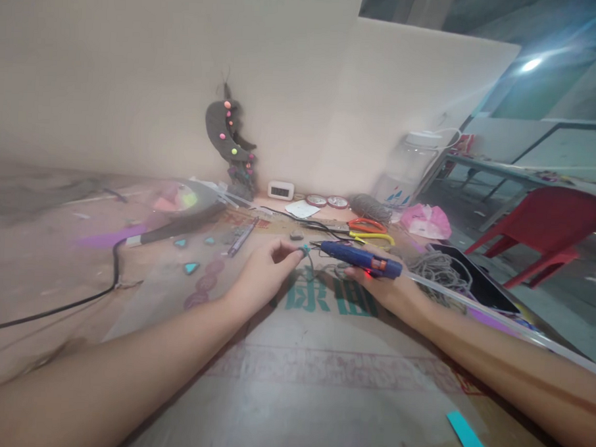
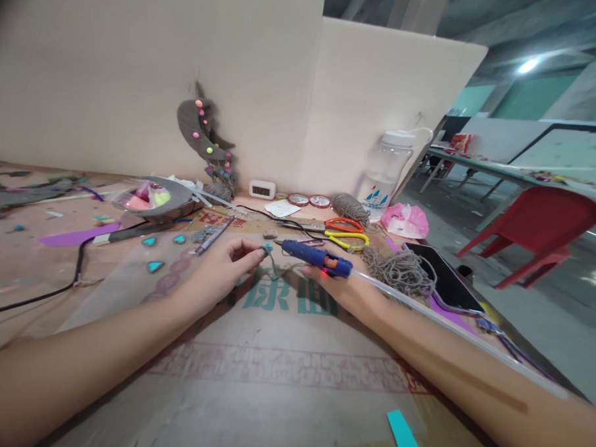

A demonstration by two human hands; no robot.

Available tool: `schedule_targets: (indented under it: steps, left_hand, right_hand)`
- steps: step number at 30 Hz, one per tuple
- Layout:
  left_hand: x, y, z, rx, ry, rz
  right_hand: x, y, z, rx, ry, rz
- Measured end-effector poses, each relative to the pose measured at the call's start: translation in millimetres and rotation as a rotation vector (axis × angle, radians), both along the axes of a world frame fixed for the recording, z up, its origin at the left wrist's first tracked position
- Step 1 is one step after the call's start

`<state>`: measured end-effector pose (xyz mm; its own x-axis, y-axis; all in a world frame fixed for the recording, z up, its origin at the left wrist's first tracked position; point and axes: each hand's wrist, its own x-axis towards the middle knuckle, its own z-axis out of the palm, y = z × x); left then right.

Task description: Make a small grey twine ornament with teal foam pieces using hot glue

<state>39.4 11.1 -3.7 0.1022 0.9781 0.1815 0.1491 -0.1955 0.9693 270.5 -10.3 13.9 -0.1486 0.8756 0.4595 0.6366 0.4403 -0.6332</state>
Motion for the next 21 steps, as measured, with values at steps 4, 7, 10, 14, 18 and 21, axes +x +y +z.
schedule_targets:
  steps: [4,7,10,14,18,21]
  left_hand:
    - [0,0,-0.2,-0.003,-0.01,-0.005]
    - [1,-1,-0.2,-0.011,-0.004,-0.007]
    - [2,-2,-0.8,-0.021,0.0,-0.004]
    - [3,-3,-0.5,-0.02,-0.05,-0.031]
    - [4,-3,1.5,-0.023,-0.06,-0.031]
    - [4,-2,1.7,-0.02,-0.042,-0.02]
  right_hand:
    - [4,3,3.6,-0.027,-0.024,-0.068]
    - [6,1,12.4,0.004,-0.059,-0.082]
    - [4,-2,25.0,0.052,-0.03,-0.069]
    - [1,1,44.2,0.035,-0.01,-0.104]
    - [-3,19,64.5,-0.033,-0.123,-0.172]
    - [-7,46,75.7,-0.098,-0.177,-0.198]
